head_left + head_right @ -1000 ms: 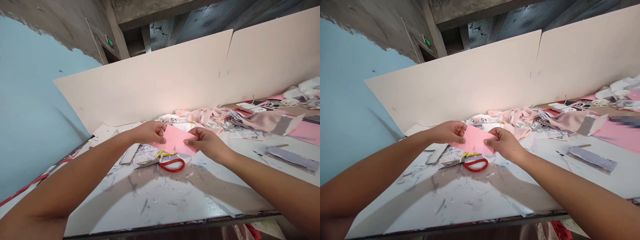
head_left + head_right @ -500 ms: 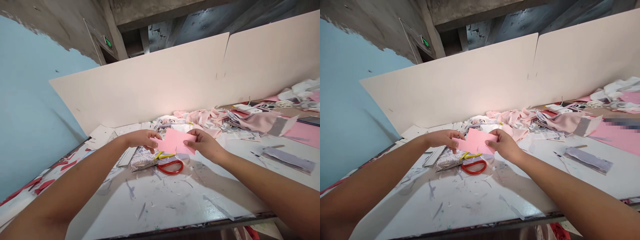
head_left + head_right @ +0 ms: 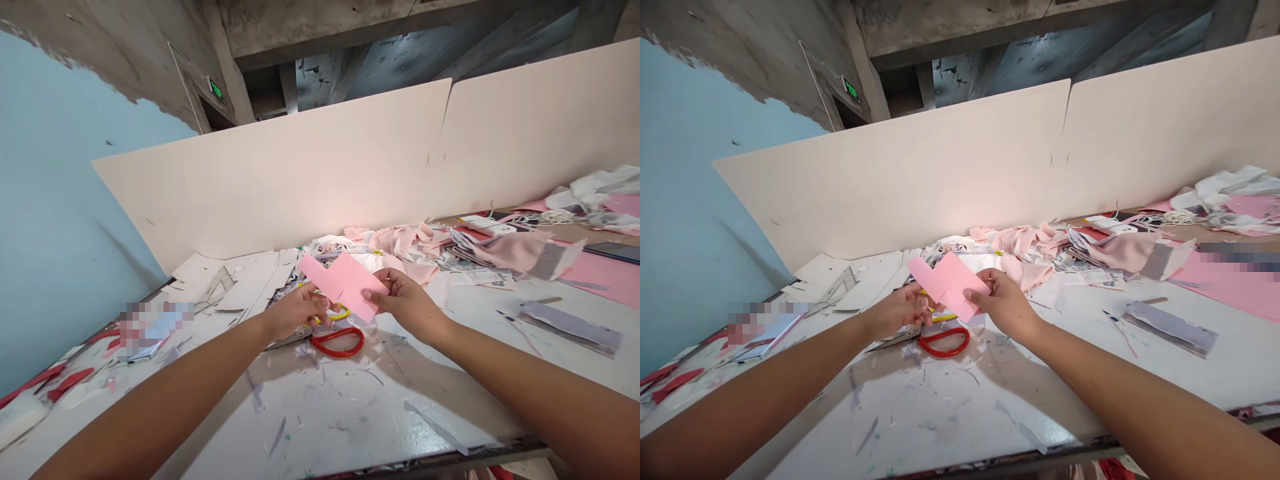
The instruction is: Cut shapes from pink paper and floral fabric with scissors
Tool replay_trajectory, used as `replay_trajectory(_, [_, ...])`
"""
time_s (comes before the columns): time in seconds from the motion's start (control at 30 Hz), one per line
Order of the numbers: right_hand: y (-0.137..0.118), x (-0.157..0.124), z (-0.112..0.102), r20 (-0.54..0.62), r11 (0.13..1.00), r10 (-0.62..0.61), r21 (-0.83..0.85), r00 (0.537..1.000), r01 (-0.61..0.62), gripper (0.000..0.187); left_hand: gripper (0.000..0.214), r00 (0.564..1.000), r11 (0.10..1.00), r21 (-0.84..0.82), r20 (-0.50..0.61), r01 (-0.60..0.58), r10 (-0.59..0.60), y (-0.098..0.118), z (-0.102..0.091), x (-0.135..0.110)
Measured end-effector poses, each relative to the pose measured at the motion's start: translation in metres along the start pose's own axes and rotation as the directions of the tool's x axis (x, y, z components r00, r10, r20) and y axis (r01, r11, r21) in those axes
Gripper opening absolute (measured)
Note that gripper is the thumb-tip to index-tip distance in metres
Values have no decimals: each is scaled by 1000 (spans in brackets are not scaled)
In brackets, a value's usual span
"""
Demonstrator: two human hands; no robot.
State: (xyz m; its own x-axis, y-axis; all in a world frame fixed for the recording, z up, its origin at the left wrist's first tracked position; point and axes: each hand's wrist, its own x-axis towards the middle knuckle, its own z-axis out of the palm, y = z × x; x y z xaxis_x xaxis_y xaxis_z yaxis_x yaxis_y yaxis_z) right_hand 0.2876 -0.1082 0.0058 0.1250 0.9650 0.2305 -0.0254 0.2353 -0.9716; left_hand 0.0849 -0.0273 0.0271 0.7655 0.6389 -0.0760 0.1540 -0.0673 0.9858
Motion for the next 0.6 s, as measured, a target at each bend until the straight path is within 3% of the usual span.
replay_trajectory(0.1, [1,-4,4,122,998,59,0,991,-60,33,23,1000,995,96,-8,-28,29,-4,9,1])
replay_trajectory(0.2, [1,-8,6,181,992,73,-118,981,-52,28,15,997,993,99,-49,-56,61,-4,12,1])
replay_trajectory(0.3, [-6,-9,1,177,943,31,-331,984,29,27,10,992,998,37,-111,-47,51,-2,6,0])
replay_trajectory(0.37, [-19,-7,-13,147,836,-4,-542,989,84,29,9,987,999,19,-156,-34,36,-3,0,0])
replay_trajectory(0.43, [-36,-3,-38,54,680,-42,-730,998,68,28,10,983,1000,17,-183,-13,16,-5,-7,-1])
replay_trajectory(0.5, [-54,0,-74,-105,519,-46,-852,993,-66,30,10,981,1000,8,-192,3,-1,-9,-11,-3])
replay_trajectory(0.57, [-69,-1,-114,-305,384,-97,-890,948,-247,35,9,979,1000,-4,-206,5,-6,-14,-14,-5])
replay_trajectory(0.6, [-74,-3,-133,-418,337,-105,-869,902,-363,38,9,976,1000,-9,-217,6,-8,-17,-15,-5])
